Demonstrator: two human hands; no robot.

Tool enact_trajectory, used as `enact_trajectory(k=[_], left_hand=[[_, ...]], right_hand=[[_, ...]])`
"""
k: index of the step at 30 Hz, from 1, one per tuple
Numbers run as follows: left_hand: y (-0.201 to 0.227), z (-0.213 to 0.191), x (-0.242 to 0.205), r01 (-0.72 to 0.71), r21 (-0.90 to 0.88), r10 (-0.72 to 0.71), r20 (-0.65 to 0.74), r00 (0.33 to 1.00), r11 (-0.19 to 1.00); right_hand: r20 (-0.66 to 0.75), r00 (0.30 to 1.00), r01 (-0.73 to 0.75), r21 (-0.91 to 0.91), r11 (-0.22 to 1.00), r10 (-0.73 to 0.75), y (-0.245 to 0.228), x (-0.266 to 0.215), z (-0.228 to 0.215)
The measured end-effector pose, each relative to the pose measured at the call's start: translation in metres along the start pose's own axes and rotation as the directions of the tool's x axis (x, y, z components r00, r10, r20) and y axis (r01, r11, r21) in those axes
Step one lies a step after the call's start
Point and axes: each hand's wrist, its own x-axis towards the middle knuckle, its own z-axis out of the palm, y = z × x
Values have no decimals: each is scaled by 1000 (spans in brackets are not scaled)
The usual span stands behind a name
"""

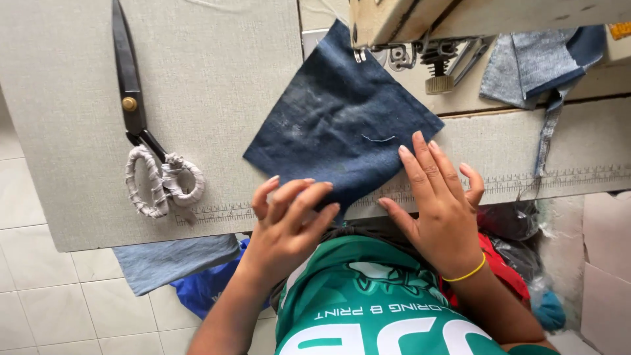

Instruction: Trimming, folding, and preparing denim fabric components for sewing on an industrial machine.

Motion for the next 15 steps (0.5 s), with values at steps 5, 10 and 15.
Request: enact_trajectory(k=[5, 10, 15], left_hand=[[12, 16, -15, 73, 2, -72, -98, 993, 997], [32, 40, -21, 184, -19, -180, -333, 926, 983], [30, 39, -22, 245, -81, -257, -328, 909, 966]], right_hand=[[-185, 974, 181, 278, 943, -132, -5, 0, 3], [-289, 941, 315, 567, 761, -174, -16, 2, 11], [-235, 957, 281, 607, 743, -171, -16, -1, 19]])
